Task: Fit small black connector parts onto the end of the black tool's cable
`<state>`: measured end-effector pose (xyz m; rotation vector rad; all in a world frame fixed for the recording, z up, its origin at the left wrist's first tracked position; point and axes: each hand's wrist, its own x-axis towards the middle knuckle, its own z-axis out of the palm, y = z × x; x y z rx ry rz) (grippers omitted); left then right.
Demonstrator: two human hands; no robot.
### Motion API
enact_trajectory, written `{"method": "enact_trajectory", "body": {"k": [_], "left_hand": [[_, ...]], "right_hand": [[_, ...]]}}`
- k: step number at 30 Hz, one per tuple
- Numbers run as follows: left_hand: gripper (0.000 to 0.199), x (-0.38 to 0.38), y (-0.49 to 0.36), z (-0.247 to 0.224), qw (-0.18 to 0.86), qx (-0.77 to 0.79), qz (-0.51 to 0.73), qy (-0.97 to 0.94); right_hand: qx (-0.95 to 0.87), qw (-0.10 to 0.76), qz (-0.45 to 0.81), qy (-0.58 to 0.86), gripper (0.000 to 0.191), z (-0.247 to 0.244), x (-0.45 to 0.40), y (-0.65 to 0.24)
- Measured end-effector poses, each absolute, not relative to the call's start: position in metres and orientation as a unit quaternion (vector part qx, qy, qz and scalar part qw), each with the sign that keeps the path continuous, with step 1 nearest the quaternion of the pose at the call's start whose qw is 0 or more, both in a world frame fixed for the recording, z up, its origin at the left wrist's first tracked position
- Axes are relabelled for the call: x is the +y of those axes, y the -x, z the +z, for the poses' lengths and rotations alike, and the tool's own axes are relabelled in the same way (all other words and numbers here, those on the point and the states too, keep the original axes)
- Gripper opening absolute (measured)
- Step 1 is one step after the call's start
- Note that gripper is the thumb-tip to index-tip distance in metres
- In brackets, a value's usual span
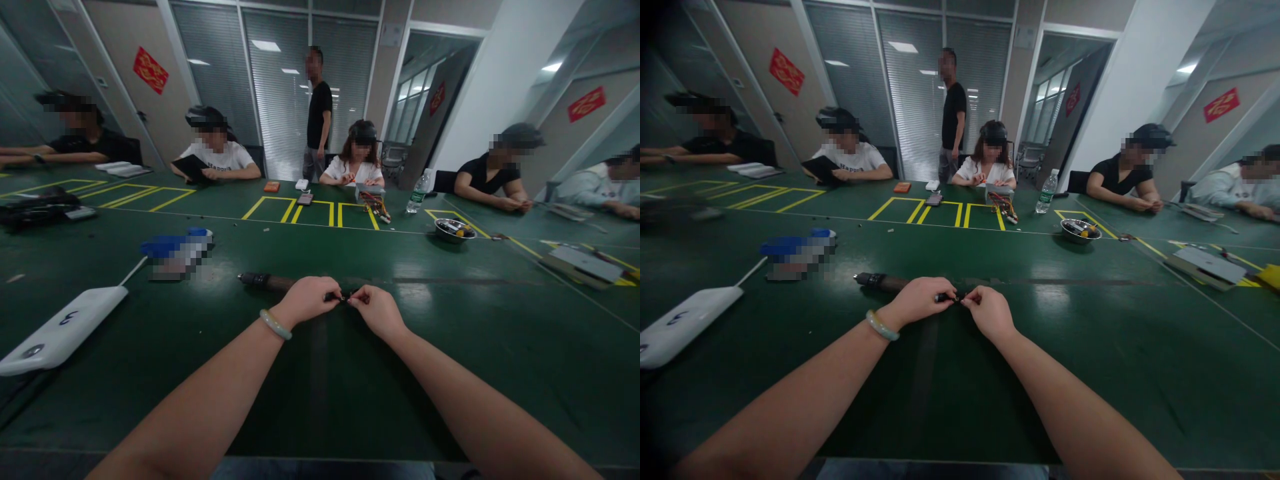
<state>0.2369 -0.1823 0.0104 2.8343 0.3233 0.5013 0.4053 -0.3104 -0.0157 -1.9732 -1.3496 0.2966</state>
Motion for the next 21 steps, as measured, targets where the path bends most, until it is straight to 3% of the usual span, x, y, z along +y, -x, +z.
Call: {"method": "enact_trajectory", "body": {"k": [20, 21], "left_hand": [[0.013, -0.1859, -0.2387, 0.0131, 0.127, 0.108, 0.177, -0.970], [0.012, -0.1864, -0.2388, 0.0138, 0.126, 0.111, 0.176, -0.970]], "right_hand": [[-0.535, 0.341, 0.100, 0.767, 0.002, -0.0167, -0.3063, -0.3997], [-0.535, 0.340, 0.097, 0.767, 0.009, -0.0168, -0.3051, -0.4007]]}}
